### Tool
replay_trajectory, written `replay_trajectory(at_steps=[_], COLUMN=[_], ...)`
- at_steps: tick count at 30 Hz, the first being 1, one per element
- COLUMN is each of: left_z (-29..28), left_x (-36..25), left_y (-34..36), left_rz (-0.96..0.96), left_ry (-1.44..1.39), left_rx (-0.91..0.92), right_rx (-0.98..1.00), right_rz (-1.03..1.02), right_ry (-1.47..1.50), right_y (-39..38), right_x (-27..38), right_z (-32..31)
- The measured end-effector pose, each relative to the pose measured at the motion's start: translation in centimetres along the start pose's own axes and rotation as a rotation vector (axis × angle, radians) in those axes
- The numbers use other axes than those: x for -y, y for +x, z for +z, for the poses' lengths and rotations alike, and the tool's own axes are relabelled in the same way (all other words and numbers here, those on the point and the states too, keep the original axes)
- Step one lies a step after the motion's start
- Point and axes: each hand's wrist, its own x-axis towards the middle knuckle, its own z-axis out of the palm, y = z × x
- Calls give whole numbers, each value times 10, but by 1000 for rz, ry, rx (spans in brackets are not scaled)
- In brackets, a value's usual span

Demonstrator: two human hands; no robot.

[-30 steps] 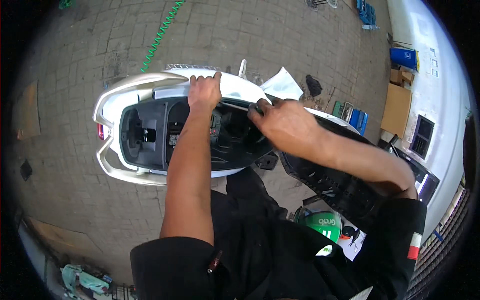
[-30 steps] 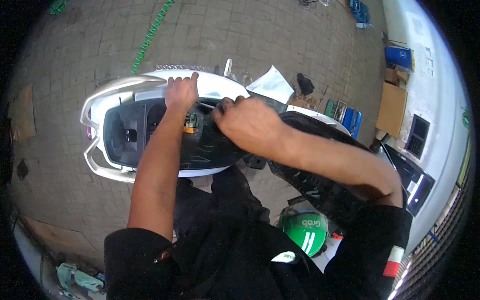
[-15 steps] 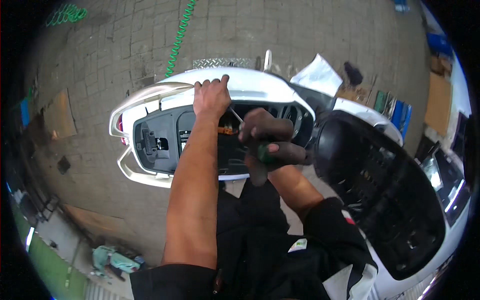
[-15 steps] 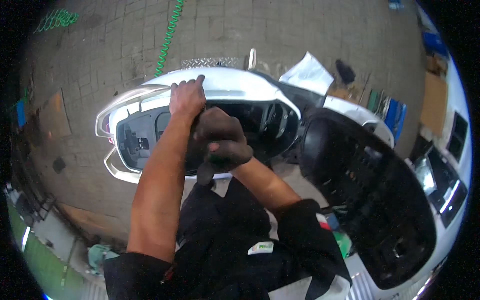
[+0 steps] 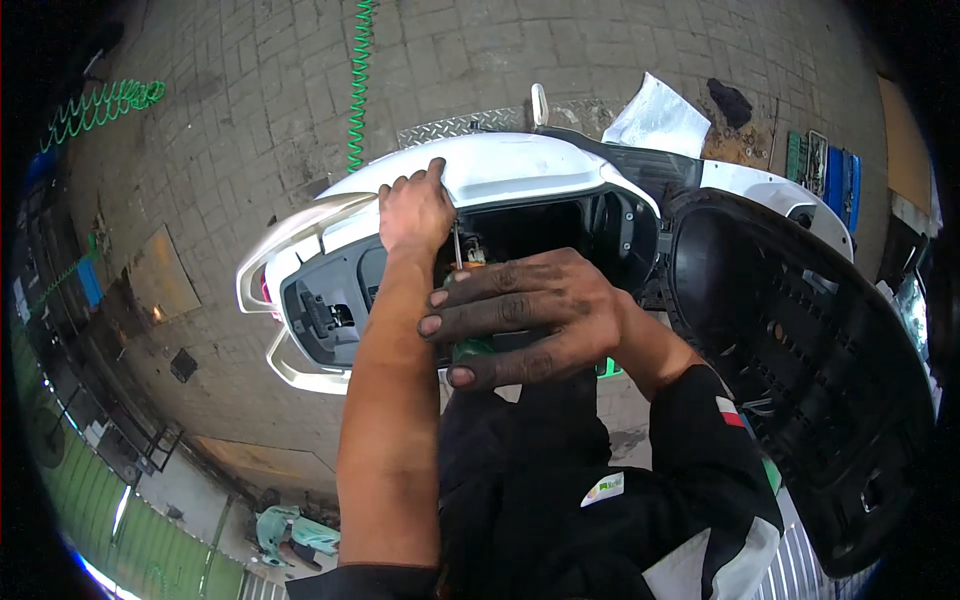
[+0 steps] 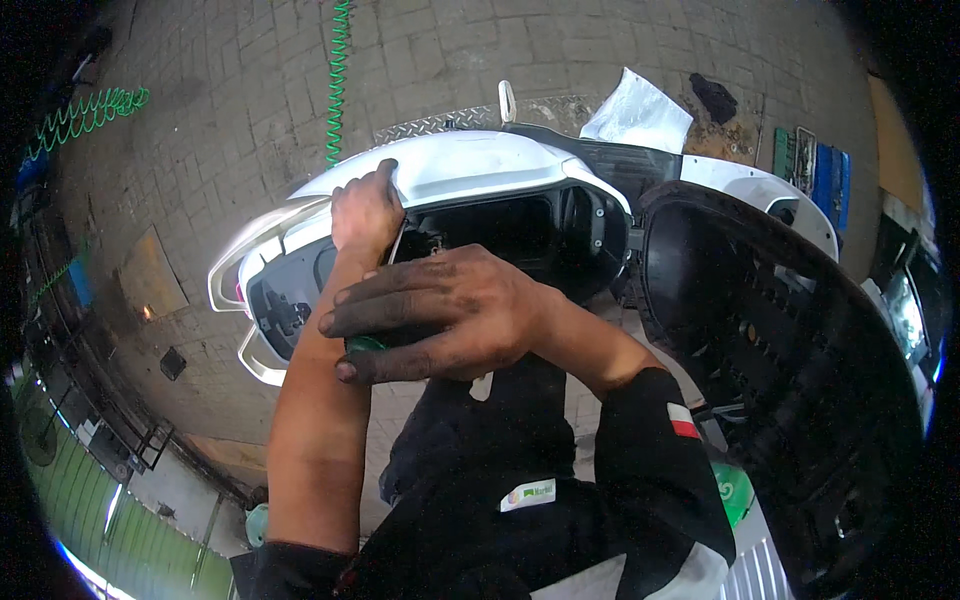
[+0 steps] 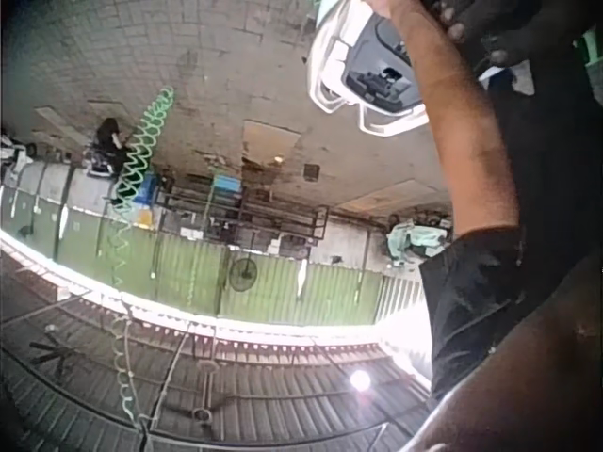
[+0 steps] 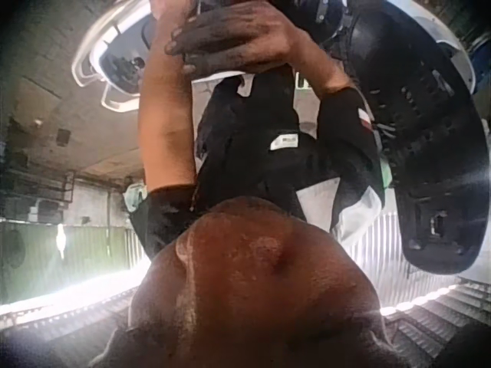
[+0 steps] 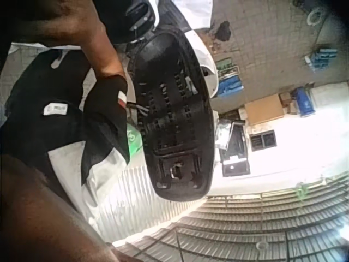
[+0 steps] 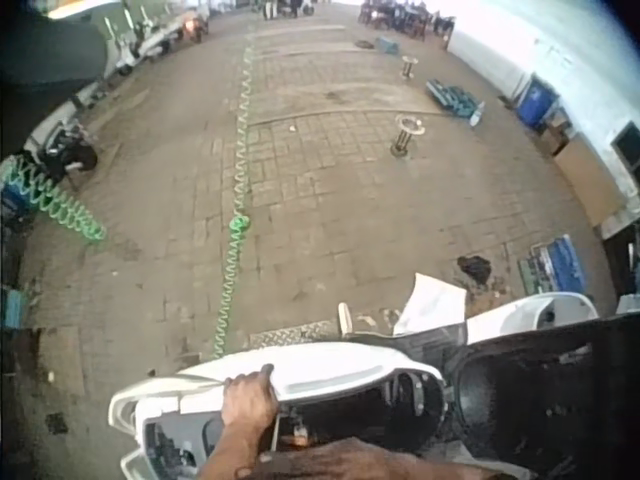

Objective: The person uses a screwdriver to remove screws from the inner compartment of a white scooter, holding the removed screws in their hand. They then place a plastic cover plate back into the compartment and use the screwdriver to secure it with the screws.

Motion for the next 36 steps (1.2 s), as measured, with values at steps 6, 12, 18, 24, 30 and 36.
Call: replay_trajectory(at_steps=[6,12,18,24,30,36], left_z=[-1,-2,-1,2,3,4], left_x=[-6,0,-1,0,-3,1], left_y=[5,0,1,1,2,2], left_rz=[-13,-20,-11,-1,19,10], left_ry=[-37,-55,-95,-125,-126,-134], left_rx=[23,29,-4,-34,-70,-31], right_rx=[-119,100,49,200,50,153], right_rz=[-25,91,89,159,37,175], right_ry=[-124,-207,-230,-149,-215,-276], right_y=[-10,13,3,17,13,34], right_x=[6,23,23,30,23,37], right_z=[6,-6,-4,-5,-2,-7])
